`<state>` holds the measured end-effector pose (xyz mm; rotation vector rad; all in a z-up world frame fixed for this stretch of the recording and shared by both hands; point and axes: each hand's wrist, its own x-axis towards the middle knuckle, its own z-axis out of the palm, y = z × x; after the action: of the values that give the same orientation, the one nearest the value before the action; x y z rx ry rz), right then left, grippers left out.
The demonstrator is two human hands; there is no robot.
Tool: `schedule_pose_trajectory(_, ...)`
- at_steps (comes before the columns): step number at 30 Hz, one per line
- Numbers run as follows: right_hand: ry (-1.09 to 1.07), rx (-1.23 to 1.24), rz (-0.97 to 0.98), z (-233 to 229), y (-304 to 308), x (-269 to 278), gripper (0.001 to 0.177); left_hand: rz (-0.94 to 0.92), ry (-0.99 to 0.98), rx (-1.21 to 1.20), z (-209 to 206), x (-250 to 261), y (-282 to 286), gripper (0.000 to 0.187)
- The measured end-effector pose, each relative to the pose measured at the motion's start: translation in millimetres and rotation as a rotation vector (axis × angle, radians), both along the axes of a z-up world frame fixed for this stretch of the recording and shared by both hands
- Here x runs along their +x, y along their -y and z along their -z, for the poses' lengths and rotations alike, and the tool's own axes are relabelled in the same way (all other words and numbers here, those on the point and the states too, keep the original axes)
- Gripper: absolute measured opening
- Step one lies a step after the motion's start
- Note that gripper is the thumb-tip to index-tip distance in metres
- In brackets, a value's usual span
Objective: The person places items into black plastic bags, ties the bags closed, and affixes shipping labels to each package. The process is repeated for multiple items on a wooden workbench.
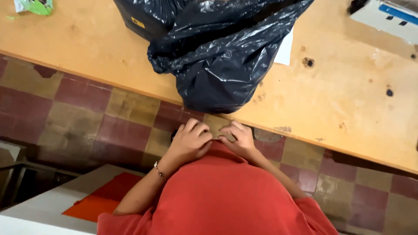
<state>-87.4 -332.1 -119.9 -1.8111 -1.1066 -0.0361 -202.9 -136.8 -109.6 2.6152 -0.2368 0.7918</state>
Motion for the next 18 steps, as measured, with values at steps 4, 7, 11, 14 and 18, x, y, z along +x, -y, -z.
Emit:
schedule_pose_trajectory(4,-0.043,0.006,0.019,8,-3,-2,0.007,-0.004,-0.072,-0.017,8,0,0,0.012)
schedule_pose_trajectory(7,-0.133,-0.003,0.083,24,-7,-1,0.008,-0.031,-0.209,-0.102,6,3,-4,0.015)
schedule_pose_trajectory(11,-0.208,0.047,0.157,49,-17,14,0.007,-0.2,-0.323,-0.286,22,15,-13,0.046)
schedule_pose_trajectory(14,-0.176,-0.05,0.202,52,-27,23,0.007,-0.267,-0.314,-0.35,36,11,-26,0.047)
schedule_pose_trajectory(18,-0.133,-0.107,0.26,63,-30,29,0.005,-0.319,-0.386,-0.241,59,7,-34,0.031)
